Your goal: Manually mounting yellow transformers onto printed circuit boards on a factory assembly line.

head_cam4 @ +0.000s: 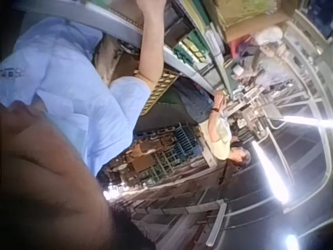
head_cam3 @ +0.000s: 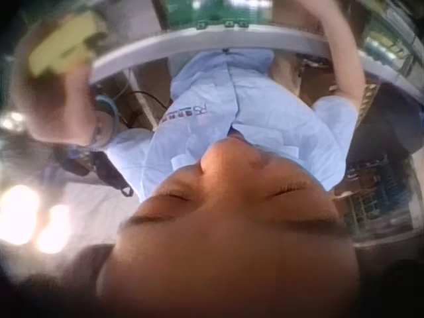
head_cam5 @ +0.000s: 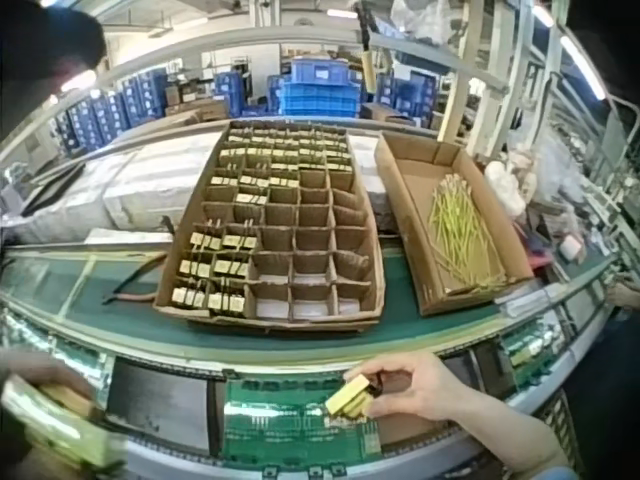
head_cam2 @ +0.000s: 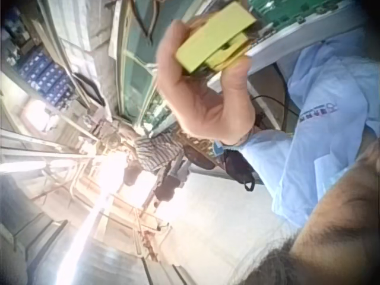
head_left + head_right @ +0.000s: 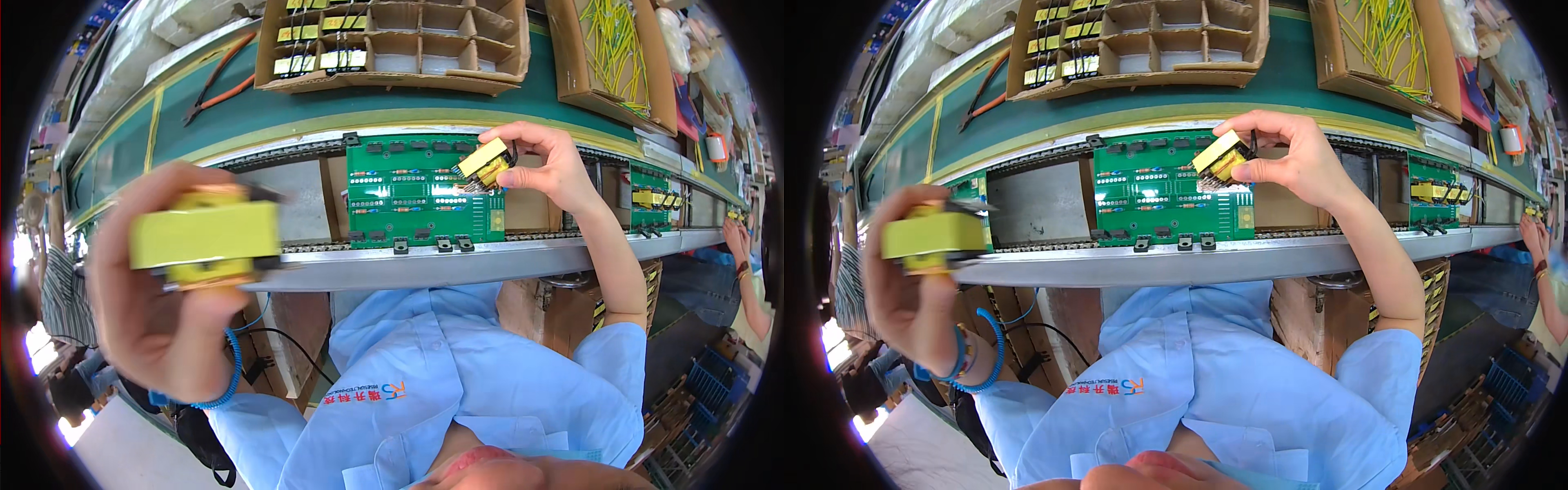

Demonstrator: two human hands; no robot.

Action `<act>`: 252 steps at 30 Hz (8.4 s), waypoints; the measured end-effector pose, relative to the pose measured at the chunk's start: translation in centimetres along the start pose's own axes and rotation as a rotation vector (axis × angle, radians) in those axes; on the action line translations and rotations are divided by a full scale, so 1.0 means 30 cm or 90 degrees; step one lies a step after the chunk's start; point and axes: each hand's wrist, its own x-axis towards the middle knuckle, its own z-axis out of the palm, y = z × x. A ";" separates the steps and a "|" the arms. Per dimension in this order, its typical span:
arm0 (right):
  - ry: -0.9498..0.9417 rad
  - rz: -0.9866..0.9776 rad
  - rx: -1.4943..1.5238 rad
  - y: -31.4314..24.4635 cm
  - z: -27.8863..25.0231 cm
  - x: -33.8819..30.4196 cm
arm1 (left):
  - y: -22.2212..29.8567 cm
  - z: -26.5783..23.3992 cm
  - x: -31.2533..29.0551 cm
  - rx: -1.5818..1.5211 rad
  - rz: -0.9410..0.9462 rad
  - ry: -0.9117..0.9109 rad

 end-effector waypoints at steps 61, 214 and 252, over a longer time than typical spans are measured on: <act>-0.077 -0.303 -0.733 -0.142 0.215 0.025 | -0.362 0.304 -0.039 -0.106 -0.267 -0.214; 0.090 -0.163 -0.254 0.016 -0.021 -0.051 | -0.442 0.303 0.927 0.660 0.106 0.137; 0.114 -0.294 -0.516 -0.069 0.098 -0.043 | -0.365 0.199 -0.041 -0.221 -0.401 -0.148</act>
